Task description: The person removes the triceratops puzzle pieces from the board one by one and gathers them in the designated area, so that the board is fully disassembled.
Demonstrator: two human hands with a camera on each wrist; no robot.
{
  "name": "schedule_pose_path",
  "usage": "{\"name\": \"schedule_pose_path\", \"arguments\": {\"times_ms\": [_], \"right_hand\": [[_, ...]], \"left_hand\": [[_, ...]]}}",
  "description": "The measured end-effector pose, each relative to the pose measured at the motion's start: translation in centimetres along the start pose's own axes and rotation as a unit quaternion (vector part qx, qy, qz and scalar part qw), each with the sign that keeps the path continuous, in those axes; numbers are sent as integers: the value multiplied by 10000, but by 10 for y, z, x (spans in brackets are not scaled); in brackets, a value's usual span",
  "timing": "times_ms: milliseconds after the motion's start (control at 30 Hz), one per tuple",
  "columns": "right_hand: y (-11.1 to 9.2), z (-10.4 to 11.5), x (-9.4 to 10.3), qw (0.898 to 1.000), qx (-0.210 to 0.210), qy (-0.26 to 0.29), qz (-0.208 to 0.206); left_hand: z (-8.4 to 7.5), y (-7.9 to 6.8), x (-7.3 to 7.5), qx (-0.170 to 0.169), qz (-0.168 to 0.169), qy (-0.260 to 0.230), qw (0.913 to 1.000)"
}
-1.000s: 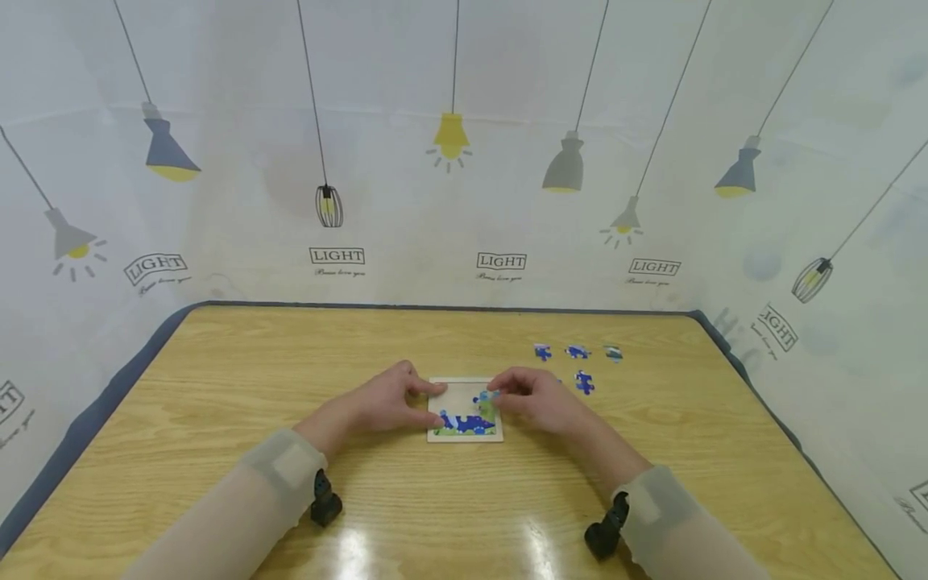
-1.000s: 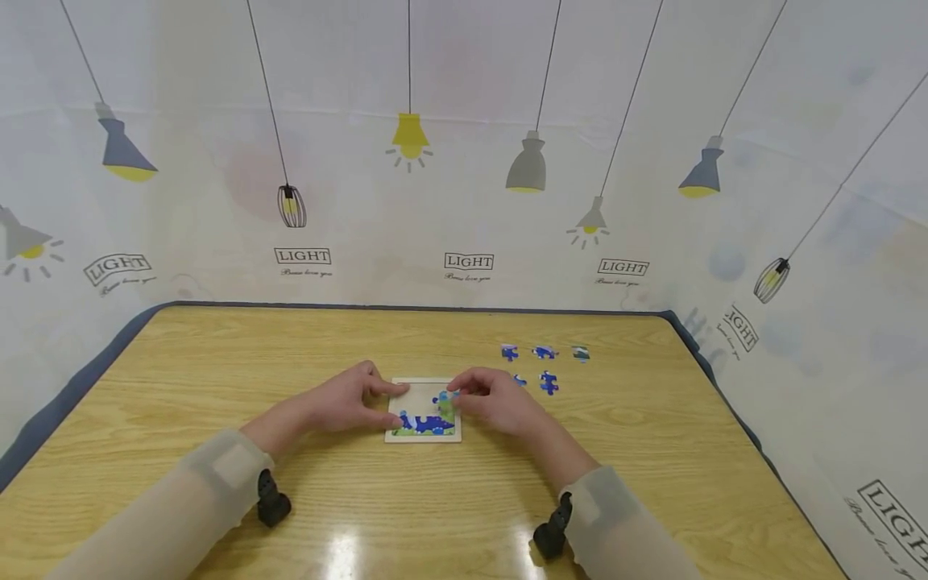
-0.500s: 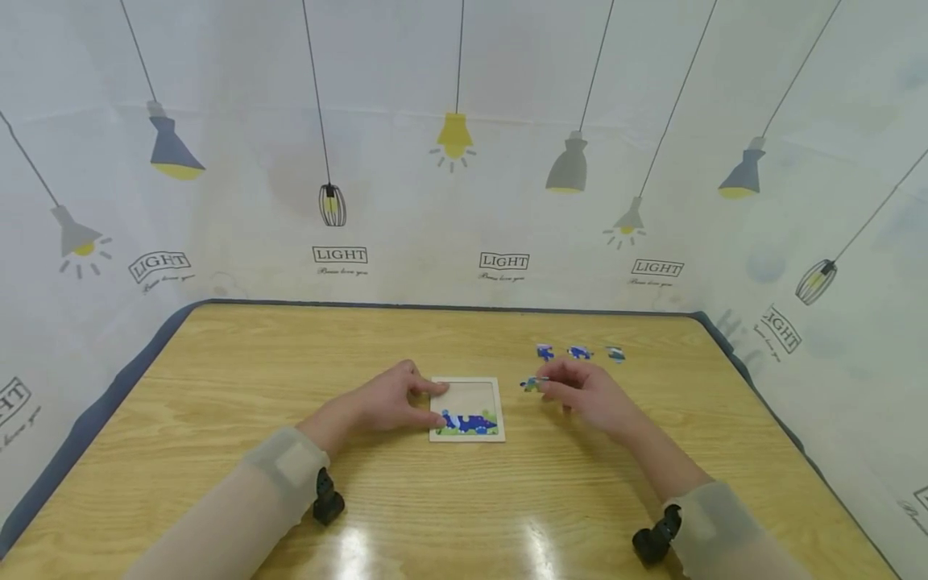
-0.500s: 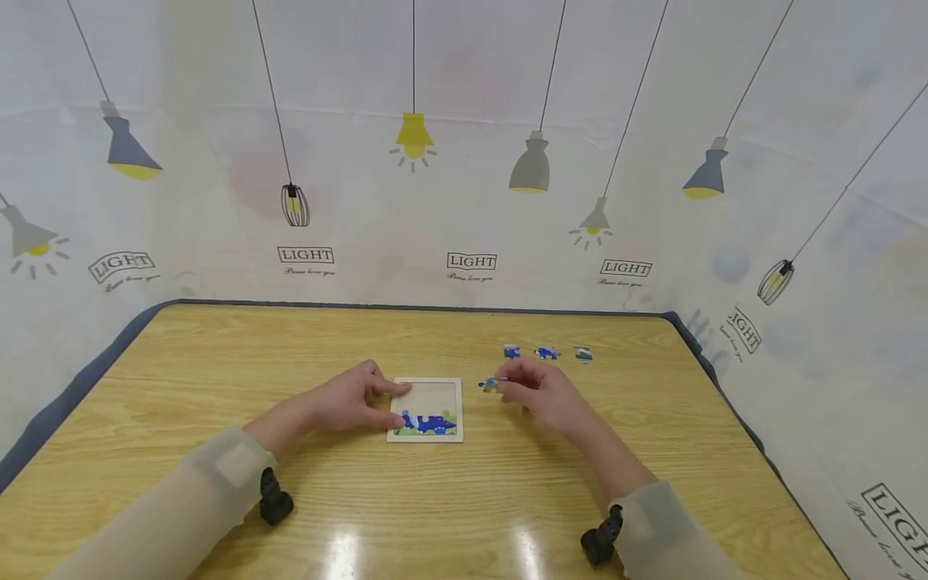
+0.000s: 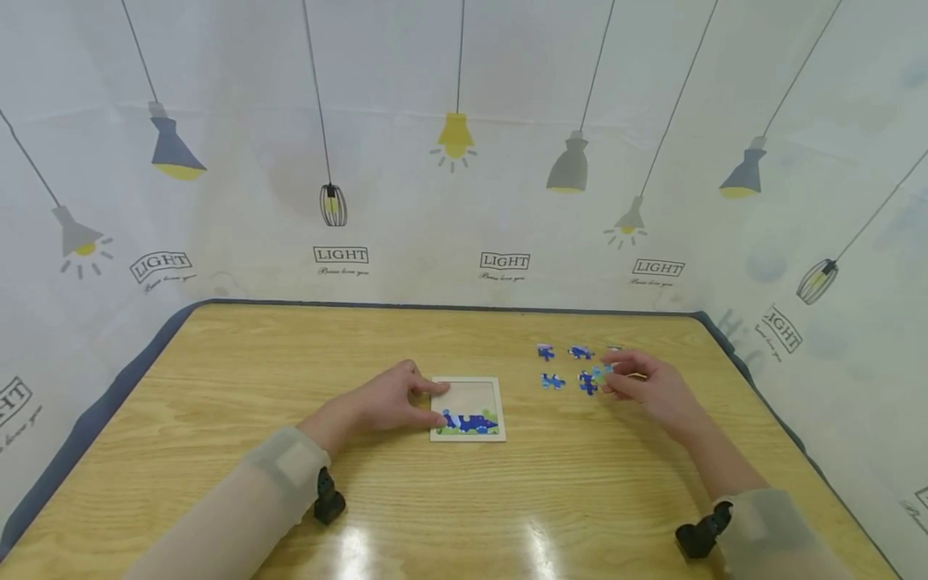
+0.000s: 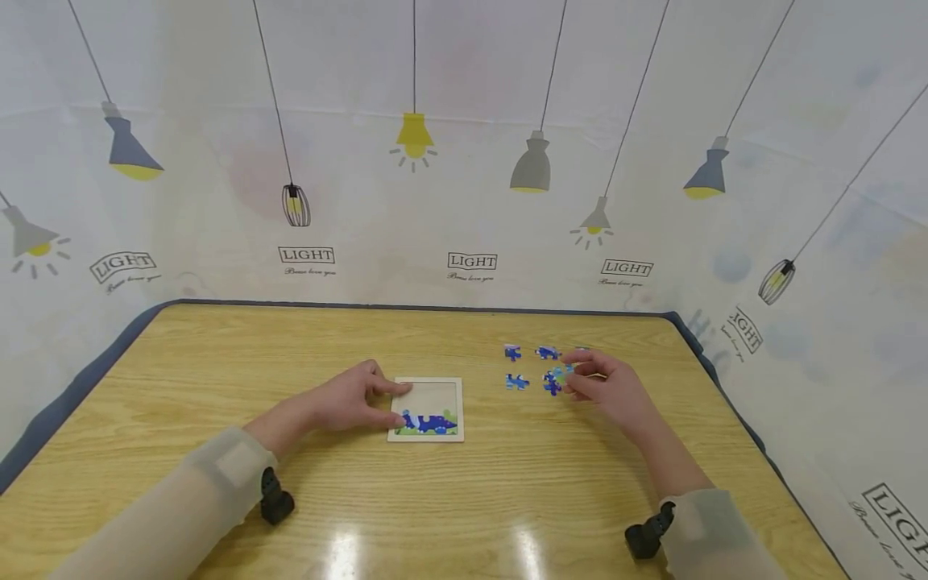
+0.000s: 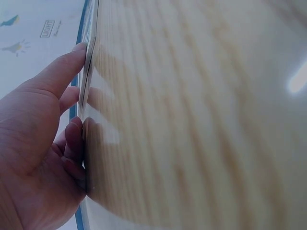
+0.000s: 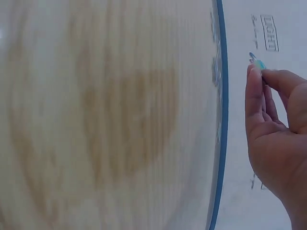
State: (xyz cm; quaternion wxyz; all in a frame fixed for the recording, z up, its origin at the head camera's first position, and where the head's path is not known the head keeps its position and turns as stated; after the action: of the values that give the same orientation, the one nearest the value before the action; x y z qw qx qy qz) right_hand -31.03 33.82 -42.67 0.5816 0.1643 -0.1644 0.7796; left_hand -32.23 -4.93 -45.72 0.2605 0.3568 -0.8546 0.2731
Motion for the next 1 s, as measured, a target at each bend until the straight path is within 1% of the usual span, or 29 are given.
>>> {"name": "schedule_pose_path", "arguments": {"times_ms": [133,200,267,367,433,500,567,767,867,1000], "right_hand": [[-2,-11,16,9996,-114,-172,-205],[-2,-16,20,9987,-299,-349,-212],[-2,-21,22,9963,-521,-657,-186],[-2,-28,27,9885,-838,-1244,-178],[-2,-32,31,9816,-971,-1631,-204],[-2,-34,34,9758,-1048,-1905,-233],[-1,-36,35,9743,-1086,-1961,-219],[2,-48,35,9750,-1164,-1892,-50],[2,-51,38,9737,-1192,-1940,-75],[2,-52,41,9748,-1090,-1946,-46]], "left_hand": [[-2,0,0,-3,4,15,10000],[-2,0,0,-2,1,-1,10000],[-2,-1,0,17,4,-9,10000],[-2,-1,0,51,11,-36,10000],[-2,-1,0,64,7,-38,10000],[-1,-1,0,59,3,-50,10000],[-1,-1,-1,48,2,-45,10000],[0,0,-3,48,-4,-107,9999],[1,0,-3,49,-17,-119,9999],[1,0,-1,50,-57,-51,10000]]}}
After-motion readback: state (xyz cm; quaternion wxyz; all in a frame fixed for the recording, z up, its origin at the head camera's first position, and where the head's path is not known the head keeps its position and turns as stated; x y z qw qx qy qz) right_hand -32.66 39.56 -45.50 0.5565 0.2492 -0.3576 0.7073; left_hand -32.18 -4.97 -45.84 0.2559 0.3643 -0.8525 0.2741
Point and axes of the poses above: each hand's wrist, its own y-axis towards the middle knuckle, its own x-axis out of the back of the hand, z = x × y, the point moved 10 cm from there along y, towards the middle knuckle, and after that the axes turned 8 degrees about z, right-handed, at the moved point
